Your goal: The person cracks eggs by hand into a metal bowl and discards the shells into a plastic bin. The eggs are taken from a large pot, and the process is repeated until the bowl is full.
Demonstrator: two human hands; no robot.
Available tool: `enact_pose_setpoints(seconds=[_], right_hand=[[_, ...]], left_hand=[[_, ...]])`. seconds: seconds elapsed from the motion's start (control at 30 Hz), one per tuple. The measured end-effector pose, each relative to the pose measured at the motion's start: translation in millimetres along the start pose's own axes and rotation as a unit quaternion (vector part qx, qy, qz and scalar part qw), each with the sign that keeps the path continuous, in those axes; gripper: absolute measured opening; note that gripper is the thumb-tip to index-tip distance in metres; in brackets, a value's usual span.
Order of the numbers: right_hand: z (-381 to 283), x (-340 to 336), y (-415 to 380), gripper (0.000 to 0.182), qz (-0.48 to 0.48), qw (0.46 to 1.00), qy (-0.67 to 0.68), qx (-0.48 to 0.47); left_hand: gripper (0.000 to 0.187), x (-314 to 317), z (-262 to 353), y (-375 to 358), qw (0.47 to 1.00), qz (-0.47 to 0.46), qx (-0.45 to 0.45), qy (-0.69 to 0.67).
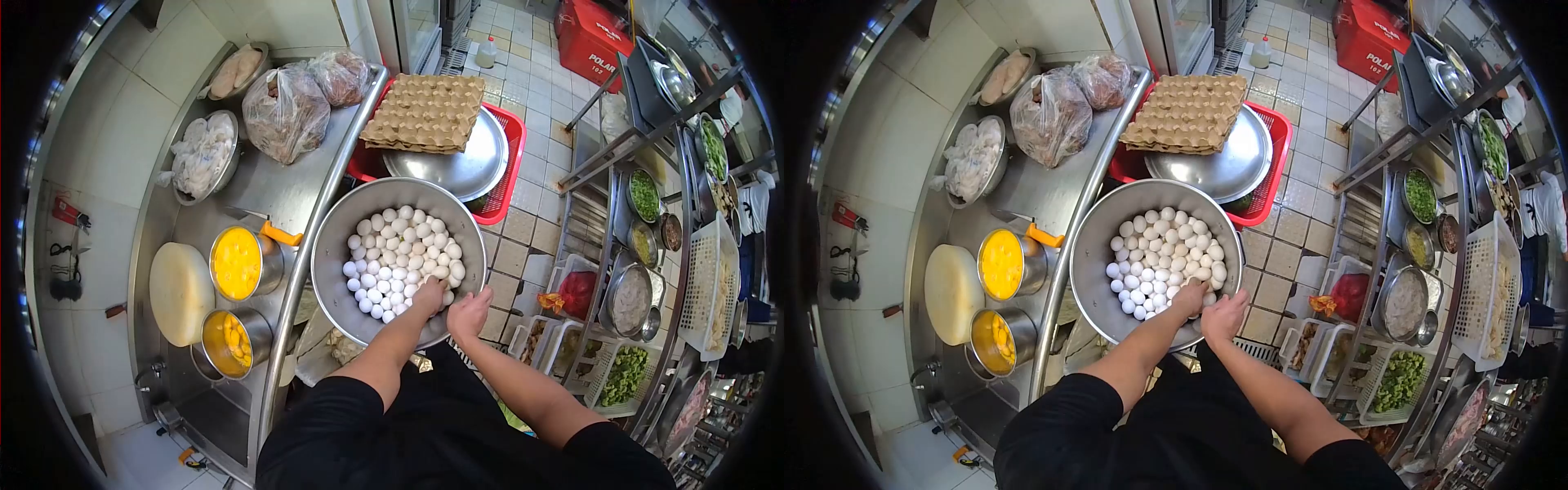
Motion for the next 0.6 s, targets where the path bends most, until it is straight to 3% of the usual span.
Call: enact_pose_setpoints(seconds=[0.07, 0.1, 0.17, 0.23, 0.3, 0.37, 0.43, 0.5, 0.57, 0.6], right_hand=[[3.6, -4.4, -17.5, 0.030, -0.009, 1.000, 0.003, 0.013], [-7.2, -0.5, 34.9, 0.030, 0.032, 0.999, 0.021, -0.032], [-3.9, 0.2, 18.4, 0.028, 0.021, 0.999, 0.006, -0.027], [-5.6, -2.7, 9.3, 0.026, 0.029, 0.999, 0.004, -0.035], [-5.2, -3.3, 11.0, 0.024, 0.046, 0.998, -0.003, -0.043], [-7.0, -3.1, 12.1, 0.024, 0.048, 0.998, -0.001, -0.039], [0.4, 2.2, 13.6, 0.024, 0.036, 0.999, -0.021, -0.032], [-1.1, -0.4, 15.8, 0.025, 0.044, 0.998, -0.018, -0.029], [-3.5, -1.5, 15.4, 0.027, 0.021, 1.000, -0.021, 0.001], [-6.4, -5.2, 14.0, 0.027, 0.029, 0.999, -0.017, -0.003]], left_hand=[[0.054, 0.5, -0.3, -34.7, 0.999, -0.026, 0.024, -0.028], [0.054, -51.6, 29.1, 10.7, 0.998, 0.029, 0.055, -0.028], [0.052, -55.4, 16.8, -20.4, 0.993, -0.002, 0.090, -0.083], [0.048, -79.2, -0.4, -56.1, 0.993, 0.019, 0.052, -0.103], [0.043, -97.1, -22.8, -104.8, 0.938, -0.106, -0.059, -0.325], [0.040, -133.2, -37.9, -144.1, 0.944, -0.030, 0.033, -0.326], [0.036, -168.7, -64.5, -188.7, 0.919, 0.223, 0.245, -0.214], [0.033, -180.7, -119.8, -237.7, 0.862, 0.119, 0.079, -0.486], [0.030, -211.9, -166.3, -305.1, 0.806, 0.182, 0.063, -0.560], [0.030, -236.9, -199.4, -344.7, 0.842, 0.379, 0.041, -0.382]])
Point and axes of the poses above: each hand's wrist, its own y-axis towards the middle knuckle, its own x-axis out of the palm, z = x × y, the point moved 10 cm from there along y, towards the middle knuckle, and after that the axes turned 8 degrees about -x, right-handed, at the moved point
